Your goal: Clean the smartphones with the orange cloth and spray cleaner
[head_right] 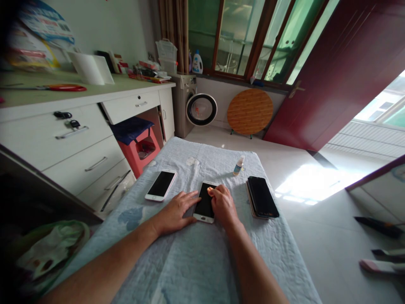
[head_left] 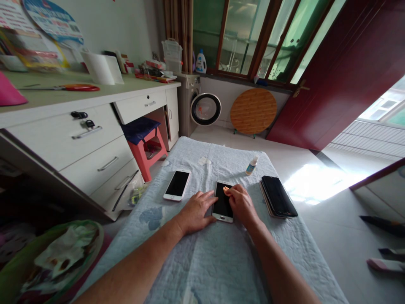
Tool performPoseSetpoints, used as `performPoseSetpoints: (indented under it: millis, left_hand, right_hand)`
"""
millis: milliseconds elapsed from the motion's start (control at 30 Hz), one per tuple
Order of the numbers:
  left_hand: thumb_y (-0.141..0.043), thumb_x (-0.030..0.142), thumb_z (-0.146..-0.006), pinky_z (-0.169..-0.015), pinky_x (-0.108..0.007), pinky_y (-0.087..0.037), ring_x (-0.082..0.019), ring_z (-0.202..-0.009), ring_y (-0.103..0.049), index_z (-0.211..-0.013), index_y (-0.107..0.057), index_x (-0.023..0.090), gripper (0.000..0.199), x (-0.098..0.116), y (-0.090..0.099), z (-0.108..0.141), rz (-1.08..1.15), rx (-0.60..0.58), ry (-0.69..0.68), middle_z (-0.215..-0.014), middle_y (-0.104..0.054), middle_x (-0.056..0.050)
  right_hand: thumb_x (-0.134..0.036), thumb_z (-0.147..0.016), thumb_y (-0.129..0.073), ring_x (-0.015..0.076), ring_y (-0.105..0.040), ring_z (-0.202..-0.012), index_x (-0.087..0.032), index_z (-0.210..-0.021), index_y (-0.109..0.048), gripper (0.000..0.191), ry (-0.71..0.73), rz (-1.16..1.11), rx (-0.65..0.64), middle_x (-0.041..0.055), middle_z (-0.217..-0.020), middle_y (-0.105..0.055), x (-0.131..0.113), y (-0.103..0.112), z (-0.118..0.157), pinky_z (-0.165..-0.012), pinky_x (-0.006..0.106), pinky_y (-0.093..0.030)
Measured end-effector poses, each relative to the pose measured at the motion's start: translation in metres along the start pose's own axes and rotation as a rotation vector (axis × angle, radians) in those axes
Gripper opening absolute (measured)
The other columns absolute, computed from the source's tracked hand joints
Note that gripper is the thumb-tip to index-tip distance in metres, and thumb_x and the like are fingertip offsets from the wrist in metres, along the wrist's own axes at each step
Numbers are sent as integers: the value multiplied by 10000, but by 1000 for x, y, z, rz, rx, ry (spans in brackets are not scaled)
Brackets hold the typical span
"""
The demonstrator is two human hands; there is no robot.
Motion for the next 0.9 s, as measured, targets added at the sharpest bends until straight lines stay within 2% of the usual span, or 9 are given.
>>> performPoseSetpoints:
  millis: [233, 400, 633, 900]
  left_hand:
    - [-671, 366, -760, -1007, -431, -368, -289, -1159, -482, -1337, -480, 218, 625, 0, -1, -1, -9, 4, -16, -1430, -445, -78]
    - [-667, 357, -751, -996, -448, -370, -298, -1154, -475, -1338, -481, 228, 628, 2, -1, -1, -4, -10, -28, -1425, -450, -73]
    - [-658, 301, -750, -988, -431, -380, -293, -1132, -487, -1290, -531, 227, 560, 14, 0, -2, -27, -14, -78, -1356, -513, -61]
    - [-749, 511, -681, -955, -424, -406, -293, -1047, -519, -1189, -591, 214, 609, 21, -4, -4, -58, 22, -67, -1201, -592, -67]
  right_hand:
    - [-100, -818, -434, 196, -502, -915, -180, -1053, -649, 328, -56, 72, 40, 86, -986, -558, 9, -4, -7, -865, 325, -415]
    - [-66, -777, -431, 210, -484, -939, -180, -1099, -639, 400, -59, 108, 28, 92, -1017, -559, 12, -8, -7, -888, 342, -409]
    - [-3, -739, -392, 214, -479, -968, -199, -1149, -629, 513, 8, 114, 31, 80, -1055, -593, 9, -9, -9, -903, 344, -390]
    - [-25, -821, -360, 199, -497, -995, -210, -1188, -619, 486, 103, 74, -71, 56, -1169, -610, -6, -8, -11, -923, 331, -380]
Point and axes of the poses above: each hand's wrist, its own z-axis away from the middle knuckle, its own y-axis out of the back of the hand, x = y × z, the point moved 2 cm from there along -z, towards the middle knuckle
